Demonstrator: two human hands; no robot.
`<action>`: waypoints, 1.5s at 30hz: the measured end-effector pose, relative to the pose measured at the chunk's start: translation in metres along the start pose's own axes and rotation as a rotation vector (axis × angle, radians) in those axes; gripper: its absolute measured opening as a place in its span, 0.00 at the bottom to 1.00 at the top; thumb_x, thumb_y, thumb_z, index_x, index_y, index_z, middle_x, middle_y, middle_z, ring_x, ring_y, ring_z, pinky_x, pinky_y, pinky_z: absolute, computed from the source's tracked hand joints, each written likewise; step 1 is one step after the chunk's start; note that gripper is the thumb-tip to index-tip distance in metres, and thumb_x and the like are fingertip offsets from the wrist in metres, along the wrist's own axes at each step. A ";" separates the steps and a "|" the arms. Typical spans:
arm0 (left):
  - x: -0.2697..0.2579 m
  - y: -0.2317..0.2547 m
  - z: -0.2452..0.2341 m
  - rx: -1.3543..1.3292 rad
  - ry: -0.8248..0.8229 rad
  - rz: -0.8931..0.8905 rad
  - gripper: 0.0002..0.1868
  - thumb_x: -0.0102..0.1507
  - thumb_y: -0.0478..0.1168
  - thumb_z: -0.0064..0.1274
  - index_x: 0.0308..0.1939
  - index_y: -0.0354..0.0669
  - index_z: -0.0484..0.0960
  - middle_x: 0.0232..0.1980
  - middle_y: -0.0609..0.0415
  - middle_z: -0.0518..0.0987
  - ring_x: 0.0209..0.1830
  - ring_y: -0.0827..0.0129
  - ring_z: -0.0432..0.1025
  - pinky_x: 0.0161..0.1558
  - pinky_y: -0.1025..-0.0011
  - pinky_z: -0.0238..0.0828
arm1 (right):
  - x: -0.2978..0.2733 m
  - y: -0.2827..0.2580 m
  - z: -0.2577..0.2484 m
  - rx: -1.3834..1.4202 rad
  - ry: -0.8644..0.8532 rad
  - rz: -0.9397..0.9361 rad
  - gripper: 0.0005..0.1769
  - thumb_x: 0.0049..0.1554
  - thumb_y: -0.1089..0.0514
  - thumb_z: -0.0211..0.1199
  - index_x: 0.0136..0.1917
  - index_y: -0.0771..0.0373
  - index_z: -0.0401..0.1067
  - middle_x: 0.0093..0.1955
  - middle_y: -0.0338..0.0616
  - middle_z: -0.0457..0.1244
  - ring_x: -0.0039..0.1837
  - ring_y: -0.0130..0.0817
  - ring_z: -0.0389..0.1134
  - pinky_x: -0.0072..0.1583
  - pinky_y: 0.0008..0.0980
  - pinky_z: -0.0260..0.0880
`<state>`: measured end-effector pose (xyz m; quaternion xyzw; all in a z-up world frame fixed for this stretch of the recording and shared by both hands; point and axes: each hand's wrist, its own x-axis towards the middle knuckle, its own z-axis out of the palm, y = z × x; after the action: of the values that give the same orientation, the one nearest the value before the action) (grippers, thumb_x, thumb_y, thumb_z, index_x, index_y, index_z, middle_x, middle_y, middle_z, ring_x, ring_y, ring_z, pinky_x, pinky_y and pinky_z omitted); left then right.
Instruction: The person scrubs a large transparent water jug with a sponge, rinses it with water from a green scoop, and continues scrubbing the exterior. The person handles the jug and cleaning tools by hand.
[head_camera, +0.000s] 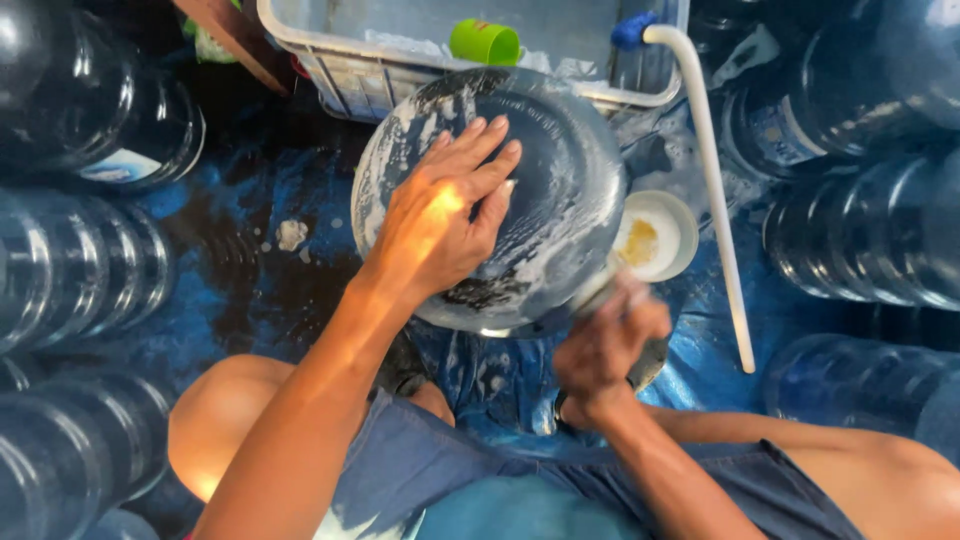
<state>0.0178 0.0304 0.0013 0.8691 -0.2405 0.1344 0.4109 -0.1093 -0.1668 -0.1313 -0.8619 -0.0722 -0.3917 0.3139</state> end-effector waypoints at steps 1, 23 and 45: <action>-0.001 0.001 0.003 0.009 0.019 0.009 0.15 0.63 0.32 0.56 0.53 0.33 0.85 0.63 0.43 0.79 0.68 0.51 0.72 0.70 0.56 0.64 | 0.020 -0.012 -0.002 -0.007 0.020 -0.017 0.25 0.64 0.67 0.52 0.72 0.56 0.57 0.67 0.50 0.51 0.61 0.45 0.55 0.66 0.46 0.55; -0.008 0.036 0.005 0.118 -0.209 0.079 0.20 0.63 0.41 0.58 0.60 0.53 0.85 0.73 0.42 0.70 0.75 0.47 0.63 0.75 0.44 0.48 | 0.165 -0.034 -0.098 -0.196 -0.530 -0.180 0.26 0.54 0.67 0.62 0.67 0.59 0.77 0.72 0.46 0.64 0.56 0.46 0.55 0.66 0.46 0.47; -0.026 0.054 -0.003 0.078 -0.264 0.175 0.25 0.62 0.34 0.54 0.64 0.36 0.79 0.71 0.49 0.74 0.74 0.59 0.65 0.75 0.58 0.56 | 0.155 -0.033 -0.125 0.023 -0.723 -0.442 0.34 0.46 0.53 0.69 0.67 0.57 0.75 0.73 0.53 0.59 0.68 0.43 0.64 0.65 0.39 0.55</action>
<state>-0.0326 0.0110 0.0275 0.8702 -0.3616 0.0635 0.3284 -0.0951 -0.2340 0.0584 -0.9041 -0.3650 -0.1211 0.1862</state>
